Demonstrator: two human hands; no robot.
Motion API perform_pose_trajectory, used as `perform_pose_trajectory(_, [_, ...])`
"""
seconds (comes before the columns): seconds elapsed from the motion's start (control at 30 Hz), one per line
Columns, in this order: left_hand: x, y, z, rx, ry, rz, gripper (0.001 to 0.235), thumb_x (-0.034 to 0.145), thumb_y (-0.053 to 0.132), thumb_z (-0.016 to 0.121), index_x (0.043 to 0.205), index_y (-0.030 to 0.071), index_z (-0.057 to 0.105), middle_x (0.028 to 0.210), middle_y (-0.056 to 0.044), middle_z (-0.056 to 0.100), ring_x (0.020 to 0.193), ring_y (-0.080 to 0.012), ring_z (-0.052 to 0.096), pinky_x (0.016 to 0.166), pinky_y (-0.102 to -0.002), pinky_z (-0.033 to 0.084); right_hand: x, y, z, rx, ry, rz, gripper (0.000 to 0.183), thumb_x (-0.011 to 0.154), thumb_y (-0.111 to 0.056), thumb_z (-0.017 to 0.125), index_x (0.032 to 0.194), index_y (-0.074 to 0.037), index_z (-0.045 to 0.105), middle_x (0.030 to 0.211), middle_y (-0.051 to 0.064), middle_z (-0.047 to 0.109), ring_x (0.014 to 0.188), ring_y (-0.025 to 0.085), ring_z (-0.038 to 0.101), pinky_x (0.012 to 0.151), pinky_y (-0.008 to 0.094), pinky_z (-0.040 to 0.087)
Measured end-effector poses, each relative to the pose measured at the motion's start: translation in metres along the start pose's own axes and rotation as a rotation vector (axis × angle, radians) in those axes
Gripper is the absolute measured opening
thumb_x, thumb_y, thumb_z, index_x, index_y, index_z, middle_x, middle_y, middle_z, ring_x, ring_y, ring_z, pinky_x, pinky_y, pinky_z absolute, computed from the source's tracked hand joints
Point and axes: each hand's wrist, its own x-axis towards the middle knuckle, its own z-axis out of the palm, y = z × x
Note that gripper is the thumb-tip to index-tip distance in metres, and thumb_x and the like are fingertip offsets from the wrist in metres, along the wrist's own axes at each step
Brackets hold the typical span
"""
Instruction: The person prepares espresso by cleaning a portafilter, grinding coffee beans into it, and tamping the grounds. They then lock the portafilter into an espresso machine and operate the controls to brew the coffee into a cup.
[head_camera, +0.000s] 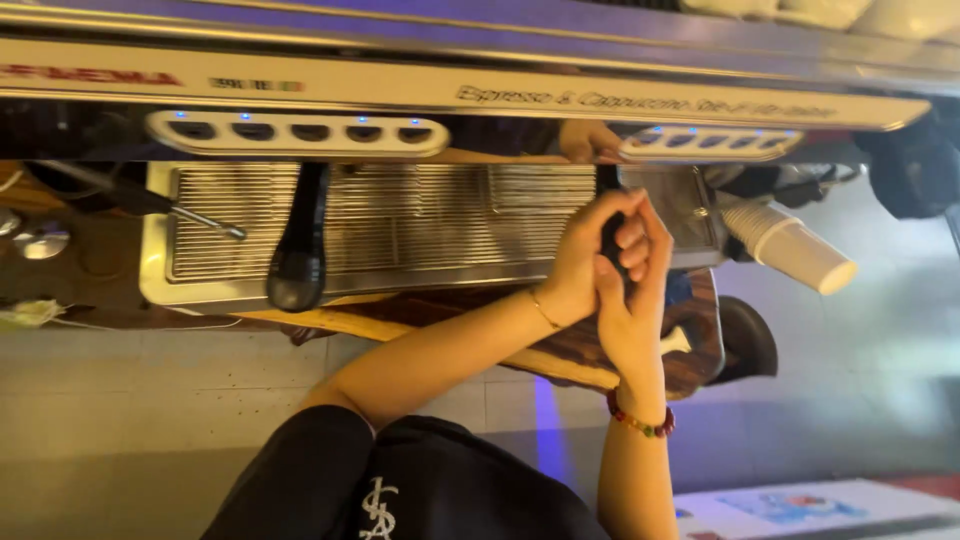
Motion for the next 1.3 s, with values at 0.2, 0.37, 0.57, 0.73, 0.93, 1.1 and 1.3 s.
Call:
perform_pose_trajectory(0.2, [0.003,-0.005,-0.028,0.123,-0.112,0.222,0.034,0.115,0.036,0.056,0.105,0.004,0.057,0.078,-0.004,0.056,0.075,-0.0159,0.056,0.074,-0.031,0.051,-0.022,-0.065,0.05,-0.418,0.469,-0.189,0.051,0.111,-0.013,0.061,0.154,0.002,0.038,0.154,0.024,0.037,0.145,0.037,0.038,0.126,0.046,0.026])
perform_pose_trajectory(0.37, [-0.075,0.031,-0.061,0.549,-0.338,0.214,0.056,0.11,0.048,0.04,0.145,0.005,0.048,0.139,-0.011,0.06,0.129,-0.0154,0.056,0.118,-0.029,0.041,-0.041,-0.072,0.108,0.013,0.224,-0.348,0.038,0.099,-0.008,0.068,0.133,-0.004,0.052,0.133,0.012,0.06,0.128,0.032,0.056,0.118,0.044,0.038])
perform_pose_trajectory(0.57, [-0.233,0.111,-0.119,1.325,0.154,0.057,0.032,0.108,0.02,0.054,0.133,0.004,0.065,0.11,-0.006,0.074,0.102,-0.0134,0.068,0.089,-0.028,0.055,0.036,-0.064,0.185,-0.002,-0.084,-0.11,0.059,0.091,-0.022,0.082,0.137,0.001,0.053,0.135,0.021,0.058,0.127,0.039,0.056,0.107,0.044,0.046])
perform_pose_trajectory(0.73, [-0.33,0.155,-0.123,1.247,0.419,0.088,0.033,0.106,0.02,0.051,0.134,0.009,0.064,0.108,-0.003,0.075,0.092,-0.0114,0.066,0.083,-0.026,0.053,0.074,-0.059,0.242,-0.043,-0.026,-0.157,0.057,0.086,-0.026,0.09,0.124,0.005,0.062,0.125,0.024,0.063,0.119,0.042,0.056,0.104,0.048,0.045])
perform_pose_trajectory(0.93, [-0.372,0.159,-0.143,1.157,0.622,0.067,0.032,0.103,0.019,0.053,0.132,0.01,0.062,0.111,-0.002,0.075,0.088,-0.0101,0.064,0.075,-0.025,0.051,0.08,-0.062,0.252,0.092,0.054,-0.098,0.042,0.083,-0.021,0.089,0.109,0.004,0.069,0.11,0.02,0.073,0.106,0.038,0.065,0.099,0.046,0.049])
perform_pose_trajectory(1.1, [-0.366,0.173,-0.131,1.153,0.606,0.044,0.031,0.103,0.019,0.053,0.132,0.01,0.061,0.111,-0.002,0.075,0.088,-0.0109,0.066,0.075,-0.025,0.05,0.076,-0.057,0.25,0.033,0.128,-0.16,0.042,0.08,-0.014,0.088,0.111,0.006,0.068,0.114,0.023,0.07,0.111,0.041,0.06,0.1,0.048,0.044])
perform_pose_trajectory(1.3, [-0.363,0.214,-0.06,1.277,0.566,0.137,0.033,0.102,0.013,0.055,0.135,0.009,0.059,0.109,-0.003,0.075,0.089,-0.0117,0.065,0.077,-0.025,0.05,0.061,-0.05,0.24,-0.199,0.164,-0.126,0.03,0.084,-0.011,0.084,0.107,0.004,0.072,0.115,0.021,0.069,0.119,0.042,0.055,0.105,0.05,0.042])
